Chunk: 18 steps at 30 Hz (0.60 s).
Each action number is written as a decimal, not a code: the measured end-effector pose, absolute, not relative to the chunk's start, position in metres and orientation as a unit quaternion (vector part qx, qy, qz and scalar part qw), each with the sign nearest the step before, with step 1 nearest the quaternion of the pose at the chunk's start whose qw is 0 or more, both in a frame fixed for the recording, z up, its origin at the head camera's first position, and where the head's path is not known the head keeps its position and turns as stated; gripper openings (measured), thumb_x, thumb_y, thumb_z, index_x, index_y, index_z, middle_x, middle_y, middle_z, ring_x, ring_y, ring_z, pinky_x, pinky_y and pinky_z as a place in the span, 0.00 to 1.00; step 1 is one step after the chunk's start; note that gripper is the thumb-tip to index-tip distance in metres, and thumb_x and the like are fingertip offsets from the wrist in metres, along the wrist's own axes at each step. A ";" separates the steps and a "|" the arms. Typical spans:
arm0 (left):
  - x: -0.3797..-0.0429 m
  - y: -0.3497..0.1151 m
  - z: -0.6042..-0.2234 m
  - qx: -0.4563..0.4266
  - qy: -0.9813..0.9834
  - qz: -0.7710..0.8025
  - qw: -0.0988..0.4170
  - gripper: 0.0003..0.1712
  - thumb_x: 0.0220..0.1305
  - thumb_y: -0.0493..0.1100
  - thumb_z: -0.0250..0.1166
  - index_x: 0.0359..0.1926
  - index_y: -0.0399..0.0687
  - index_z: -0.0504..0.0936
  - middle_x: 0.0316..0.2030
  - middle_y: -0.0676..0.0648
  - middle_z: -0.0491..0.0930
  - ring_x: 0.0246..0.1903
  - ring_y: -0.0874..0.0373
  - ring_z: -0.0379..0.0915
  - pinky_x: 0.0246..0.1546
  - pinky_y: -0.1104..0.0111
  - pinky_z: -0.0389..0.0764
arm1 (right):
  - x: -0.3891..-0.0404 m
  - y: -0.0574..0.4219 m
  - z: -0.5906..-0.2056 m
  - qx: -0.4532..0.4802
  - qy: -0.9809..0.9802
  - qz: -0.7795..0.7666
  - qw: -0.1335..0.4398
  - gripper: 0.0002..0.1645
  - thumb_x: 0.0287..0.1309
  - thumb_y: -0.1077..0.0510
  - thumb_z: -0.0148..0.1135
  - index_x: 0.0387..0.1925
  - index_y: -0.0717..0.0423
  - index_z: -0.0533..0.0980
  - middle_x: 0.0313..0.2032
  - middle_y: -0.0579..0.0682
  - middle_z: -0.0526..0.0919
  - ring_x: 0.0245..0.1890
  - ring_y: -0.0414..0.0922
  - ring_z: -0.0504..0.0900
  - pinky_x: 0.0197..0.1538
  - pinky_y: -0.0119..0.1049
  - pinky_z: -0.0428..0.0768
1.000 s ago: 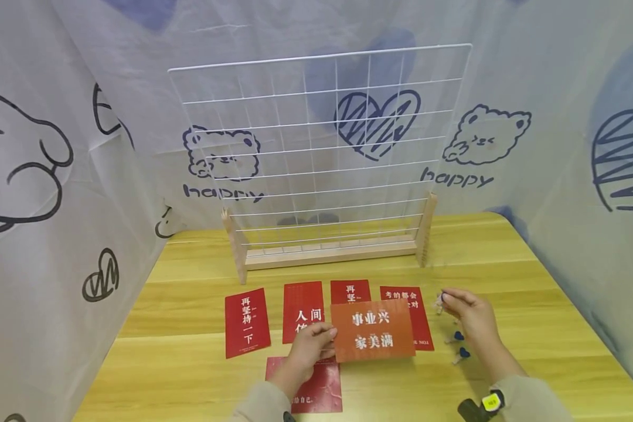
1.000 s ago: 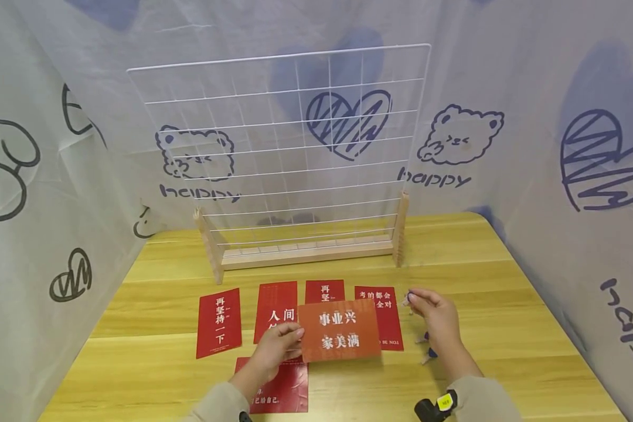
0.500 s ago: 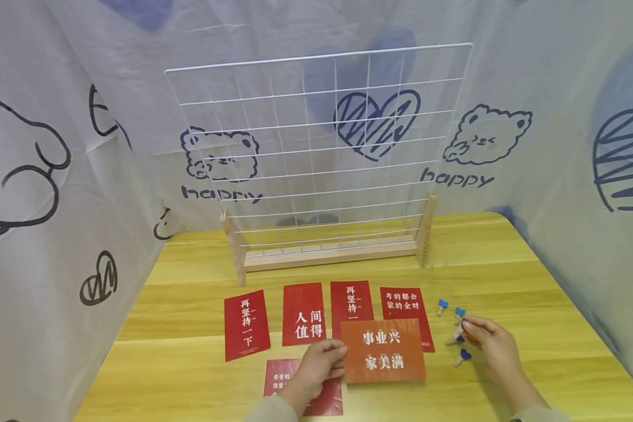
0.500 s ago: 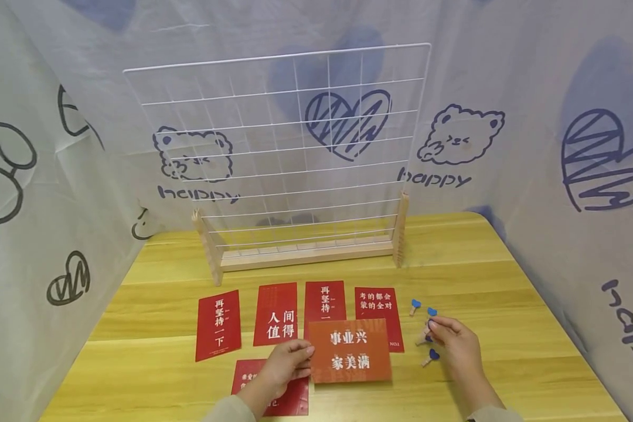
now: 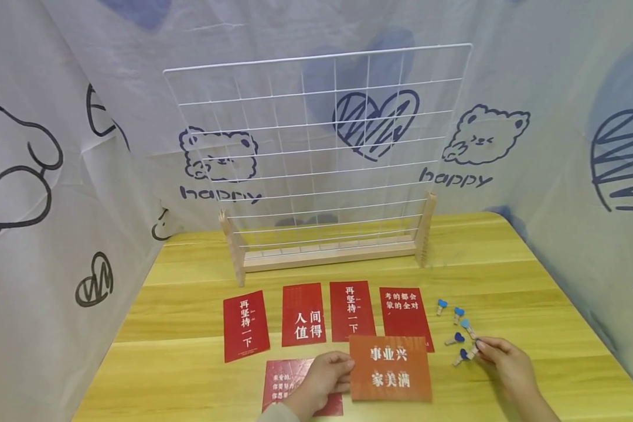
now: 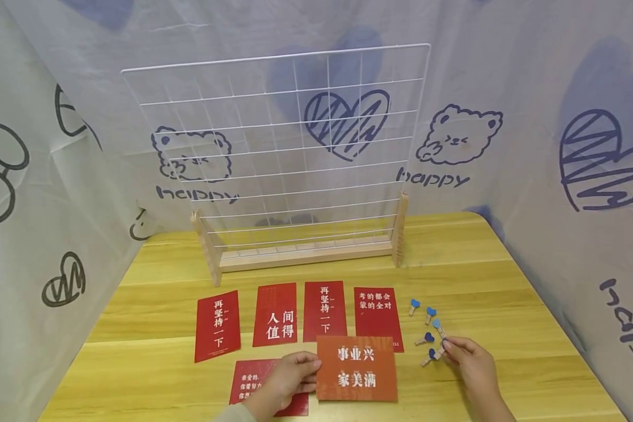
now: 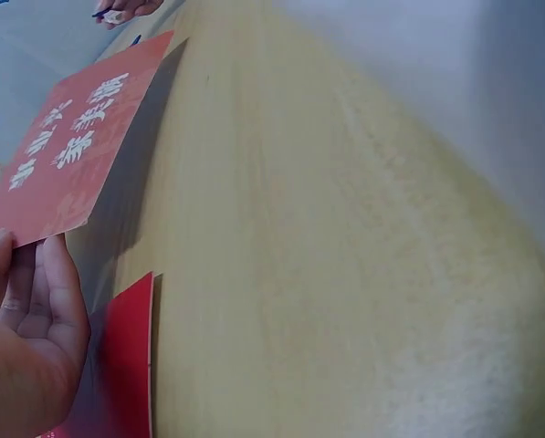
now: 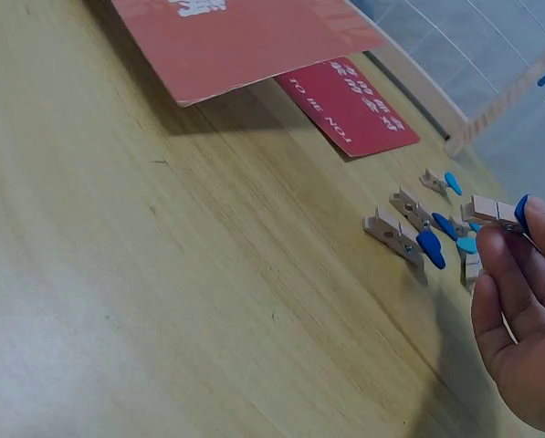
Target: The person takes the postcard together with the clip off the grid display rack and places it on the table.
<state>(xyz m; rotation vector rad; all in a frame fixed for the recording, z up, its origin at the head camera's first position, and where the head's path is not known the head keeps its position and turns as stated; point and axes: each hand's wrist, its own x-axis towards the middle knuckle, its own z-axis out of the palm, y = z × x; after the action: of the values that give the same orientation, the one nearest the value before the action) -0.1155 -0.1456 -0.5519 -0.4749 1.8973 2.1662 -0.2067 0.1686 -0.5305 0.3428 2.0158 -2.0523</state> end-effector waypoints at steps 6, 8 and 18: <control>-0.112 -0.144 -0.556 -0.162 0.652 0.732 0.116 0.09 0.54 0.37 0.58 0.34 0.34 0.75 0.21 0.50 0.73 0.19 0.62 0.71 0.26 0.66 0.78 | -0.204 0.176 -0.536 0.122 0.730 -0.661 0.125 0.08 0.46 0.58 0.63 0.31 0.54 0.76 0.25 0.38 0.78 0.27 0.33 0.77 0.38 0.27 0.75; -0.111 -0.143 -0.557 -0.161 0.653 0.731 0.117 0.09 0.54 0.36 0.58 0.34 0.33 0.75 0.21 0.50 0.73 0.18 0.62 0.70 0.26 0.66 0.78 | -0.203 0.178 -0.538 0.122 0.740 -0.648 0.130 0.16 0.47 0.58 0.63 0.37 0.64 0.74 0.26 0.39 0.78 0.27 0.33 0.77 0.37 0.27 0.75; -0.110 -0.140 -0.556 -0.159 0.676 0.710 0.116 0.07 0.55 0.33 0.57 0.34 0.31 0.75 0.21 0.50 0.73 0.18 0.62 0.70 0.24 0.67 0.78 | -0.198 0.183 -0.542 0.103 0.807 -0.566 0.135 0.27 0.47 0.56 0.62 0.42 0.75 0.69 0.28 0.45 0.79 0.26 0.34 0.77 0.32 0.29 0.77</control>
<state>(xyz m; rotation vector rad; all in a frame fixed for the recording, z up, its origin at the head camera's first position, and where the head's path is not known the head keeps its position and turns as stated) -0.1101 -0.1402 -0.5557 -0.4659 1.9801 2.0798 -0.1981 0.1833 -0.5418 0.2982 2.3390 -1.6388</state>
